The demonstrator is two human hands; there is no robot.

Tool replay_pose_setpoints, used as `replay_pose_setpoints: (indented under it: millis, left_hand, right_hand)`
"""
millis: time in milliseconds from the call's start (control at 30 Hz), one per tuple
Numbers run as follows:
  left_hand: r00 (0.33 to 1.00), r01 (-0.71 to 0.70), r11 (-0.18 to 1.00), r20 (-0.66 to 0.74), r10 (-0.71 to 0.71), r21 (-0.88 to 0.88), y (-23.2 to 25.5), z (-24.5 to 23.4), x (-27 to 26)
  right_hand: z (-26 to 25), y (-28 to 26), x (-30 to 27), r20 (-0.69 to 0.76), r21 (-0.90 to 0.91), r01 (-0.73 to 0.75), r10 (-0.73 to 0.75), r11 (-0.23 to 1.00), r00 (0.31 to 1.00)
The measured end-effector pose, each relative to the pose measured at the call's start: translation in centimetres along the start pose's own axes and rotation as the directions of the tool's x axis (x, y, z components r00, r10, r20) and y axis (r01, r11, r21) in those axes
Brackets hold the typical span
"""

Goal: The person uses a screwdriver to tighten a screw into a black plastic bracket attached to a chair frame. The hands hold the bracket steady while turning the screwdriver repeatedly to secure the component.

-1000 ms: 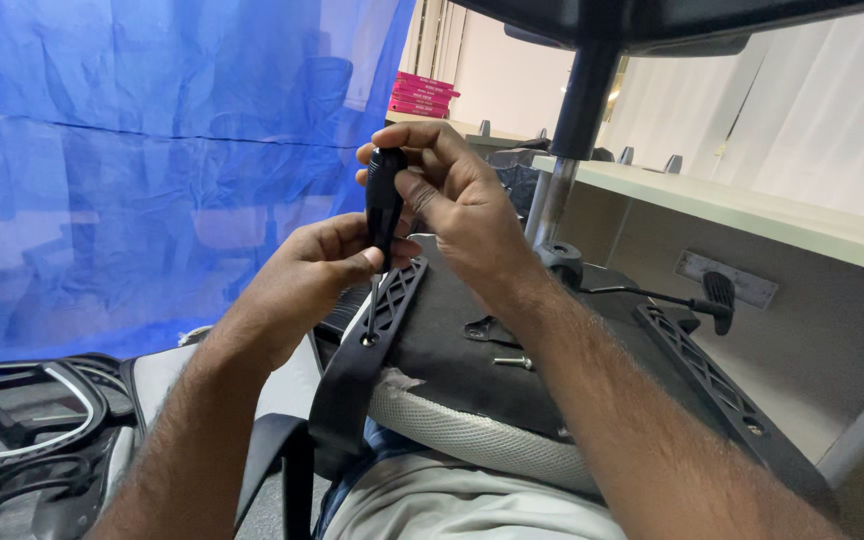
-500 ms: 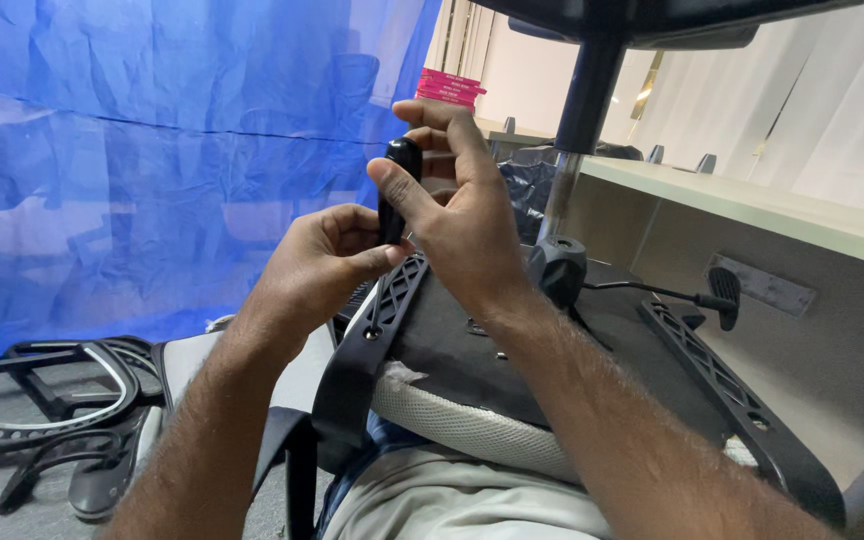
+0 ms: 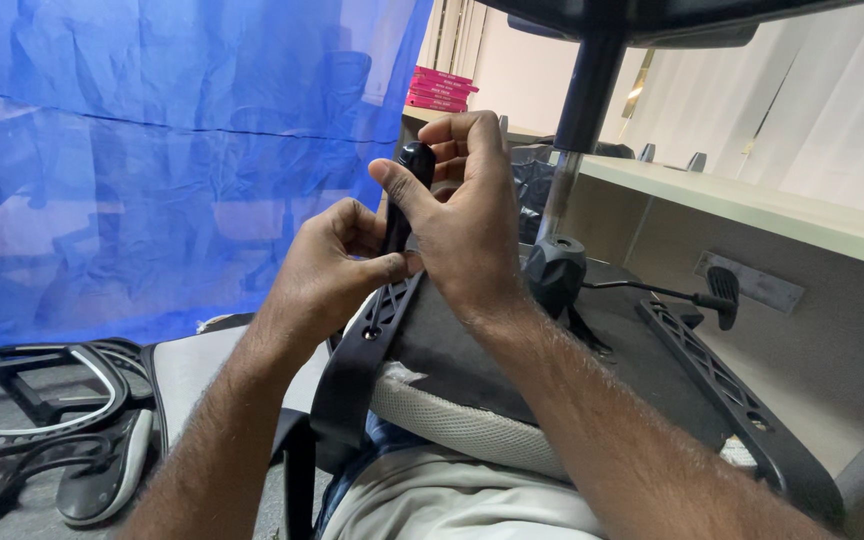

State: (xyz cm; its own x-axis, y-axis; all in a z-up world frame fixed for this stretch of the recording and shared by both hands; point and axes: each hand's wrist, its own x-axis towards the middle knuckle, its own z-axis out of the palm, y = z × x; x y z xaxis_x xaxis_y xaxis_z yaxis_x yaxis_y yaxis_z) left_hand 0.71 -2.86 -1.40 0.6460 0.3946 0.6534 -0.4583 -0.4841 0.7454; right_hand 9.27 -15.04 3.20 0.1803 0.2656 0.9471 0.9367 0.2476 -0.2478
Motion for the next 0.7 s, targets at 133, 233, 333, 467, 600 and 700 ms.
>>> replay_pose_setpoints:
  millis: [133, 233, 333, 467, 600, 700]
  left_hand:
    - [1.000, 0.023, 1.000, 0.020, -0.023, 0.007, 0.1, -0.3, 0.3]
    - [0.990, 0.125, 0.992, 0.064, -0.123, -0.019, 0.3, -0.7, 0.3]
    - [0.977, 0.188, 0.978, 0.117, -0.177, -0.091, 0.4, -1.2, 0.6]
    - [0.969, 0.178, 0.951, 0.212, -0.125, -0.251, 0.3, -2.2, 0.9]
    - [0.962, 0.191, 0.934, 0.248, -0.116, -0.302, 0.0, -2.4, 1.2]
    - [0.956, 0.172, 0.938, 0.280, -0.085, -0.303, -0.3, -2.4, 1.4]
  right_hand:
    - [0.2, 0.6, 0.2, 0.047, 0.038, 0.017, -0.018, 0.999, 0.999]
    - [0.2, 1.0, 0.5, 0.062, 0.051, 0.041, -0.044, 0.998, 0.997]
    - [0.1, 1.3, 0.9, 0.074, 0.065, 0.044, -0.049, 0.997, 0.996]
    - [-0.2, 1.6, 1.1, 0.165, 0.160, -0.126, 0.100, 0.979, 0.981]
    - [-0.6, 1.9, 1.2, 0.227, 0.263, -0.088, 0.027, 0.961, 0.973]
    - [-0.8, 2.1, 1.3, 0.253, 0.279, -0.080, 0.008, 0.957, 0.968]
